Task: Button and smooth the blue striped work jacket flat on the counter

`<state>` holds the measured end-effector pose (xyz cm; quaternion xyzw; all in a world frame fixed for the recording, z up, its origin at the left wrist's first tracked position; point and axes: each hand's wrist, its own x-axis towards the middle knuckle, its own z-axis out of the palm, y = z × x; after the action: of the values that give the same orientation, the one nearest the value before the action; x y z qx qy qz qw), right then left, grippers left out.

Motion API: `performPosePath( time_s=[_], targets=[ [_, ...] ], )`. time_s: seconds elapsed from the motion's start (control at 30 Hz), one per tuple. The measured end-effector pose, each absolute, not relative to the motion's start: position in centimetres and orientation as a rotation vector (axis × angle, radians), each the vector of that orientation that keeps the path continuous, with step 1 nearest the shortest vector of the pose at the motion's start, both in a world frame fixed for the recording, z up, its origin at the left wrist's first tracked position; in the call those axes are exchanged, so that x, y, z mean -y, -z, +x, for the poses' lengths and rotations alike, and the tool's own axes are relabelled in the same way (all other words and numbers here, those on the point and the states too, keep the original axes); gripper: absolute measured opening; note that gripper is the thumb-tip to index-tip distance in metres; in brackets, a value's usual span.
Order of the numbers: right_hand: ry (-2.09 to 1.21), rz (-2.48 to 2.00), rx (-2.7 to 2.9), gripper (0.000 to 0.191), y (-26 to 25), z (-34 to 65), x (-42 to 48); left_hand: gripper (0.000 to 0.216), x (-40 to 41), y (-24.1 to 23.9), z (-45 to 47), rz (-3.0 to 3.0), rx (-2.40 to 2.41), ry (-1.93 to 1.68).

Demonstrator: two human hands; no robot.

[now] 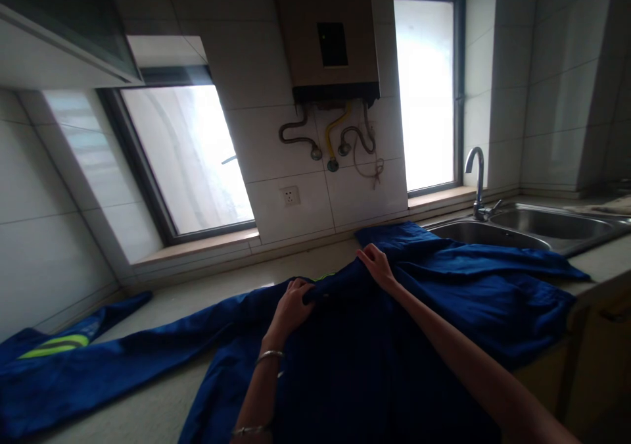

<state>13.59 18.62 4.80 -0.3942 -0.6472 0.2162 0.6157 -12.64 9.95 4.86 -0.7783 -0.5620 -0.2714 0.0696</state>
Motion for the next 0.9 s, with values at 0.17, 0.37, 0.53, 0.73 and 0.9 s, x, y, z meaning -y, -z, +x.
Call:
performPosePath(
  time_s=[0.17, 0.37, 0.53, 0.73, 0.9],
  targets=[
    [0.029, -0.760, 2.079, 0.038, -4.9, 13.0, -16.0, 0.037, -9.9, -4.8, -12.5, -2.077, 1.743, 0.969],
    [0.256, -0.831, 2.340, 0.040, -5.6, 13.8, -15.6, 0.029, -8.8, -5.6, -12.6, -1.642, 1.886, 0.920],
    [0.177, -0.964, 2.362, 0.026, -5.7, 14.4, -15.8, 0.025, -8.5, -5.9, -13.1, -1.619, 2.028, 0.880],
    [0.192, -1.168, 2.146, 0.028, -5.7, 14.4, -16.3, 0.025, -8.6, -5.8, -12.4, -1.765, 2.146, 0.744],
    [0.238, -1.287, 2.132, 0.034, -5.7, 14.4, -16.7, 0.033, -9.2, -5.4, -13.1, -2.037, 2.079, 0.782]
  ],
)
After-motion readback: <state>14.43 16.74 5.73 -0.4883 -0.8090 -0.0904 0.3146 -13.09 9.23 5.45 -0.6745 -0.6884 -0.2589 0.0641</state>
